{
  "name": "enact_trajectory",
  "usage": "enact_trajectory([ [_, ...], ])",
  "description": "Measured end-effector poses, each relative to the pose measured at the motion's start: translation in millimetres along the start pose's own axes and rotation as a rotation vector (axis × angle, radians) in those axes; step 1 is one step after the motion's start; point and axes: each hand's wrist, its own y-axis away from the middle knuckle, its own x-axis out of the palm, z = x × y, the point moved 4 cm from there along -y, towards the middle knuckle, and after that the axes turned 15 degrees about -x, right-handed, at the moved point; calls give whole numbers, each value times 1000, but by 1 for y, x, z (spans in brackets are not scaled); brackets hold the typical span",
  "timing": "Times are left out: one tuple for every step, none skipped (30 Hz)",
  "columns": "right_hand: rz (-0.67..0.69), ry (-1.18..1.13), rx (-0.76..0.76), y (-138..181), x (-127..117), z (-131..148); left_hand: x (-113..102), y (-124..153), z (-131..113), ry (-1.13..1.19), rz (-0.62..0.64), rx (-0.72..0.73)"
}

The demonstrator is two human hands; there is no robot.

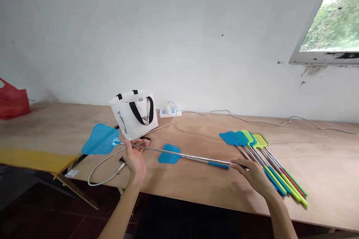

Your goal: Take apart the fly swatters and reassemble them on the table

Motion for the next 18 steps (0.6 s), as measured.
enact_trajectory([
  [6,-9,-11,-2,2,6,2,3,1,-22,10,2],
  [10,-21,-25,-4,5,12,6,7,4,-44,32,-9],
  [18,-35,-41,-6,9,19,10,13,7,-63,65,-33],
  [29,-48,-56,-9,14,25,15,19,12,-83,106,-65],
  [38,-61,-68,-11,20,32,20,26,18,-99,148,-97],
  [44,-71,-79,-13,27,39,24,35,24,-117,188,-126],
  [48,-79,-87,-14,34,45,28,44,30,-137,221,-153],
  [42,-84,-93,-15,41,52,32,55,36,-166,250,-175],
  [28,-92,-101,-16,50,59,35,66,43,-204,283,-196],
  [14,-105,-116,-16,58,68,38,78,49,-244,323,-221],
  [3,-124,-135,-16,67,77,40,90,55,-281,366,-243],
  [-5,-153,-164,-16,76,86,43,102,61,-311,423,-264],
  [0,-190,-194,-16,84,96,45,112,65,-323,471,-283],
  [-8,-220,-213,-15,91,105,47,120,69,-323,506,-300],
  [-16,-242,-224,-15,96,111,48,126,71,-324,539,-317],
  [-22,-250,-225,-14,100,116,49,130,73,-318,557,-328],
  [-28,-244,-217,-14,102,119,49,131,74,-310,563,-337],
  [-28,-228,-203,-13,103,119,49,130,76,-300,562,-348],
])
